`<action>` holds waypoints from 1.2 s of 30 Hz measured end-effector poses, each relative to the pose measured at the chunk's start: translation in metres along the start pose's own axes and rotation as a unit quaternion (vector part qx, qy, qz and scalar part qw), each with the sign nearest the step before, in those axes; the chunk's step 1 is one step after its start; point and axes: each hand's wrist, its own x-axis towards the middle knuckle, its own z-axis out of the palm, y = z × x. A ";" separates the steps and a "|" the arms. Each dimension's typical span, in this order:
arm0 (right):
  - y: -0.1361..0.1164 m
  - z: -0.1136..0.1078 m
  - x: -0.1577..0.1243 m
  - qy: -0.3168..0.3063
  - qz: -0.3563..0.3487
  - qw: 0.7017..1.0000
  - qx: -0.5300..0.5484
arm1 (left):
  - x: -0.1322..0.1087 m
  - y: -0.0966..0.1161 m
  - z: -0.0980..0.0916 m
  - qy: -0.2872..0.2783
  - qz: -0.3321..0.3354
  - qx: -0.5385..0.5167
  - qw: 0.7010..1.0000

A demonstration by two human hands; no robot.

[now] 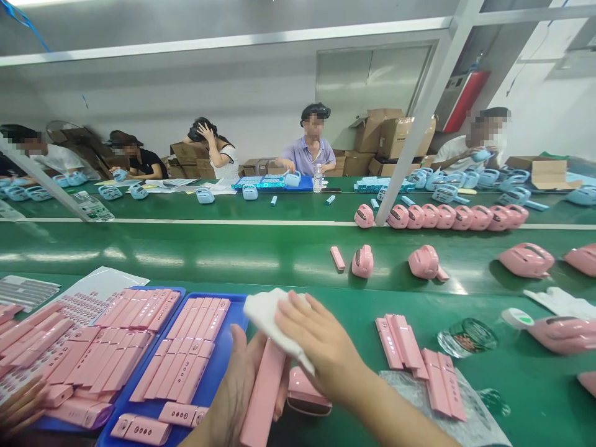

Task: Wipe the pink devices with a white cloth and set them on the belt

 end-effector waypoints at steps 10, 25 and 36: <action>0.014 -0.006 0.008 0.087 0.270 0.941 0.186 | -0.002 0.004 0.007 0.001 0.047 0.029 0.998; -0.017 -0.017 0.033 0.037 -0.020 0.996 0.076 | -0.013 0.022 0.019 -0.037 0.090 0.049 0.994; 0.014 -0.033 0.042 0.312 0.438 0.667 0.516 | -0.018 0.021 0.024 -0.115 0.089 -0.003 0.989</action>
